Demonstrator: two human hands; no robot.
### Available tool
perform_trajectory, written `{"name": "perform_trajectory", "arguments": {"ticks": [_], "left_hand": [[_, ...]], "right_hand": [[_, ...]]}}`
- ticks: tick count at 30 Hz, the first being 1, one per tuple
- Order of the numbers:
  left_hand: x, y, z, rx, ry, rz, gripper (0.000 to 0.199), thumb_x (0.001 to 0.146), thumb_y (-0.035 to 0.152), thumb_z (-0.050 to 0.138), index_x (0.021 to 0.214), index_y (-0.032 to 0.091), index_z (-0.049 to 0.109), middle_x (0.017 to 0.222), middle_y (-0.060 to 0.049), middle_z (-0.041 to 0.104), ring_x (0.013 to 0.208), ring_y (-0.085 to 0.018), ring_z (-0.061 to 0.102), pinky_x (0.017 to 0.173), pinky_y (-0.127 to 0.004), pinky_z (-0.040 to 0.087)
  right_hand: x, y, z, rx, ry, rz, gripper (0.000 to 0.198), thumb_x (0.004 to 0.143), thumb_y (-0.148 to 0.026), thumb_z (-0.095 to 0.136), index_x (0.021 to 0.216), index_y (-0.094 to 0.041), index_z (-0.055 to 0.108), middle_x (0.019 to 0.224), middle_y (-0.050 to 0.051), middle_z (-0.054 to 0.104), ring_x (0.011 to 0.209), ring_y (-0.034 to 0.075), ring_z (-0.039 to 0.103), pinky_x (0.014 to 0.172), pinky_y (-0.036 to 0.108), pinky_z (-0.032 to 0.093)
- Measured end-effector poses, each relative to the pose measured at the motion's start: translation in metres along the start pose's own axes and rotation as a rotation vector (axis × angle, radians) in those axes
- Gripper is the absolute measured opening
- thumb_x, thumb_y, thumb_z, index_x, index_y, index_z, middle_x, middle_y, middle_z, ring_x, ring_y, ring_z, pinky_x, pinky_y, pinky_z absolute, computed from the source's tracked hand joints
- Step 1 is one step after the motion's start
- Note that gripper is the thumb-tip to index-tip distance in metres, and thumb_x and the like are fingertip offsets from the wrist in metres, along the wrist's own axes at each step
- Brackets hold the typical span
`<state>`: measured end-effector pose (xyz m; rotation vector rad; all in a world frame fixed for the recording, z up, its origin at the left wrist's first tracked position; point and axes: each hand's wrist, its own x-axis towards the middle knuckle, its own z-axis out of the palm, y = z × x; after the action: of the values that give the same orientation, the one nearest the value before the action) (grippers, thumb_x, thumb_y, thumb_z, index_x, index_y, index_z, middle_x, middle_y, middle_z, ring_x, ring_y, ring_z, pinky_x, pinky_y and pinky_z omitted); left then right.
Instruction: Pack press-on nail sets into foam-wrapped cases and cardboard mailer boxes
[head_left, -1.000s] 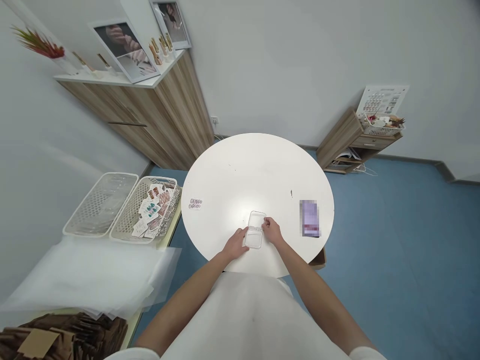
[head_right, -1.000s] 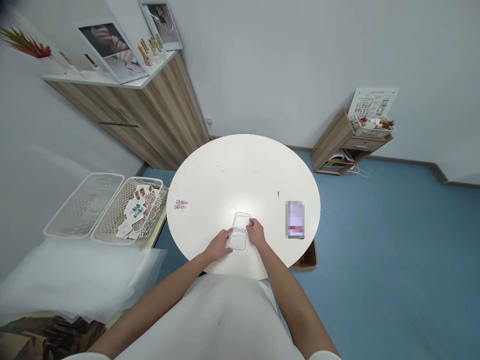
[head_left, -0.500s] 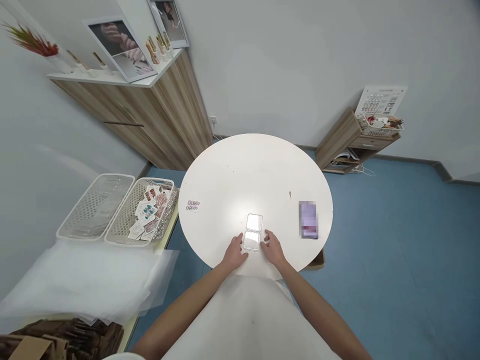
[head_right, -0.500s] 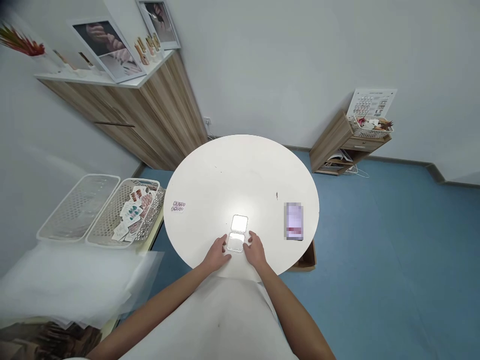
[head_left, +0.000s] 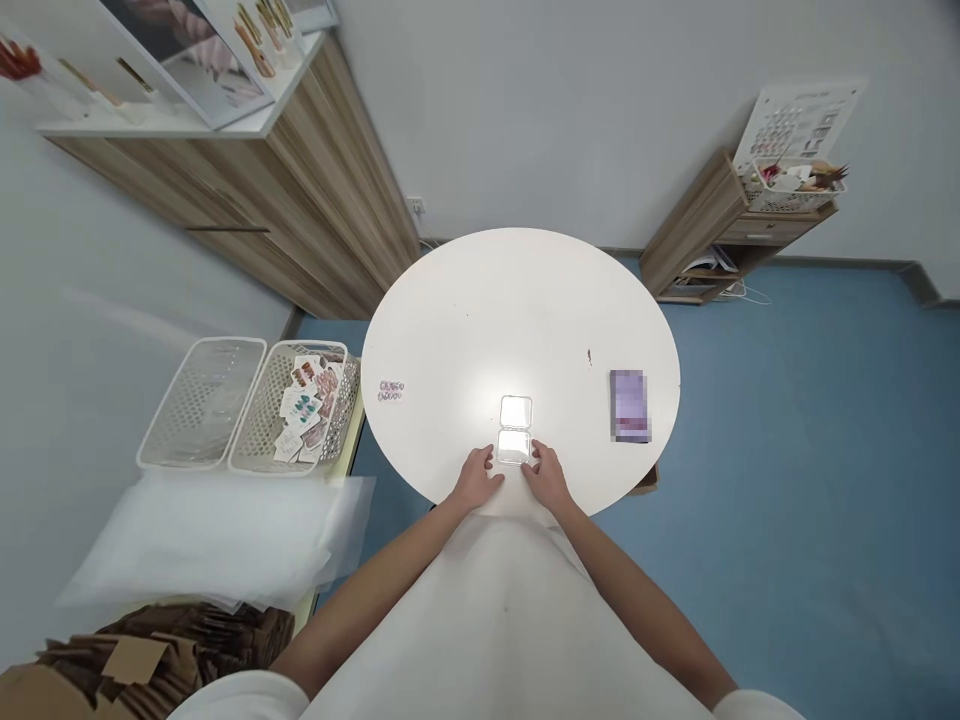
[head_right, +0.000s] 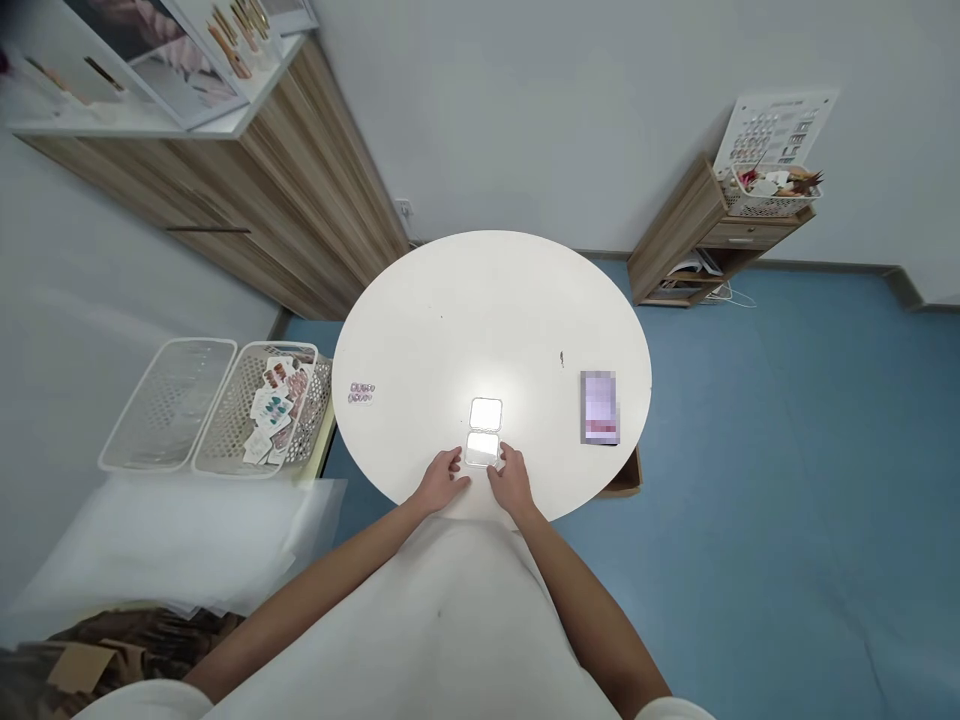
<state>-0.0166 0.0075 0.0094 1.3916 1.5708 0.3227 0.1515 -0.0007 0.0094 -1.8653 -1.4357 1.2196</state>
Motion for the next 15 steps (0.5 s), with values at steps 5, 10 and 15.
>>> {"name": "perform_trajectory", "arguments": {"ticks": [5, 10, 15], "left_hand": [[-0.009, -0.017, -0.021, -0.090, 0.034, -0.028, 0.051, 0.071, 0.026, 0.056, 0.119, 0.018, 0.041, 0.106, -0.008, 0.049, 0.089, -0.016, 0.051, 0.071, -0.029, 0.046], [-0.007, -0.042, -0.084, -0.074, 0.203, 0.045, 0.036, 0.076, 0.025, 0.050, 0.111, 0.019, 0.048, 0.098, -0.006, 0.053, 0.085, -0.016, 0.053, 0.070, -0.028, 0.046], [0.021, -0.069, -0.163, 0.059, 0.389, 0.076, 0.039, 0.076, 0.023, 0.051, 0.114, 0.018, 0.045, 0.103, -0.006, 0.049, 0.087, -0.017, 0.052, 0.079, -0.030, 0.043]], "right_hand": [[-0.006, -0.023, 0.003, -0.088, 0.076, -0.011, 0.048, 0.076, -0.028, 0.042, 0.123, -0.021, 0.035, 0.102, 0.008, 0.048, 0.058, 0.013, 0.047, 0.065, 0.035, 0.047], [0.015, -0.069, 0.033, -0.193, -0.081, -0.127, 0.042, 0.078, -0.028, 0.041, 0.120, -0.023, 0.040, 0.101, 0.007, 0.049, 0.062, 0.014, 0.047, 0.067, 0.034, 0.047], [0.061, -0.116, 0.091, -0.311, -0.246, -0.204, 0.044, 0.077, -0.028, 0.045, 0.121, -0.025, 0.039, 0.108, 0.007, 0.045, 0.082, 0.018, 0.051, 0.072, 0.035, 0.047]]}}
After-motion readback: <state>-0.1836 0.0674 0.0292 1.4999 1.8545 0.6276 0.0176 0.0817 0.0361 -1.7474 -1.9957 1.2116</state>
